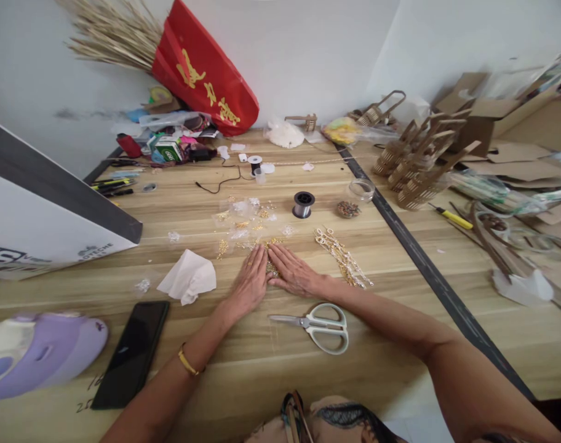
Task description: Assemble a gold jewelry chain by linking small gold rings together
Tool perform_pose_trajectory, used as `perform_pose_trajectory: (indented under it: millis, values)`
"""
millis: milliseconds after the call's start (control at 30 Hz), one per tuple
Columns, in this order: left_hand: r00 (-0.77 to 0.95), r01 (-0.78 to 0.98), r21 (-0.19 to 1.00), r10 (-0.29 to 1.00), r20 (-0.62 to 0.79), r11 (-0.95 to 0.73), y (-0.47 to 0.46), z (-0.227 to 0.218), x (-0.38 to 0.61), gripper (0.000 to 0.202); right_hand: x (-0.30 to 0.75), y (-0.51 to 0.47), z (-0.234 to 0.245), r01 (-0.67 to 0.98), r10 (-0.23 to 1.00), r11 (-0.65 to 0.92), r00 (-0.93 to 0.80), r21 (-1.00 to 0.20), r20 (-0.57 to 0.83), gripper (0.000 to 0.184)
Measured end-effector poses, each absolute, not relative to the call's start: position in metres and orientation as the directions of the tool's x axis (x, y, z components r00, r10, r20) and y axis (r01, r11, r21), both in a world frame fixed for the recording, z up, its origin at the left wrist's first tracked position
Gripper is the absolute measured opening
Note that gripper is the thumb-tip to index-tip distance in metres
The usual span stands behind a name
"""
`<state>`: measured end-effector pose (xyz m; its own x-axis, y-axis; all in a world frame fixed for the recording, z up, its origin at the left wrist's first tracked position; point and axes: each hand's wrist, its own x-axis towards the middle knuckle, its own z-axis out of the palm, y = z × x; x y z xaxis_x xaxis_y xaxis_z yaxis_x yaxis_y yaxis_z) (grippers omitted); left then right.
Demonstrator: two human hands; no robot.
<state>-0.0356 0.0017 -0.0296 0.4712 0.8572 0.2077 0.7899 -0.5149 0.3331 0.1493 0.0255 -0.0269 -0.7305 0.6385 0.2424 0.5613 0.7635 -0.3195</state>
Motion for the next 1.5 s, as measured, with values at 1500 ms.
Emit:
perform_pose_trajectory:
  millis: [1500]
  values:
    - [0.4,0.893,0.16,0.905,0.147,-0.421,-0.027,-0.028,-0.063,0.067,0.17,0.011,-0.023,0.639,0.668,0.741,-0.733,-0.208,0.131,0.081]
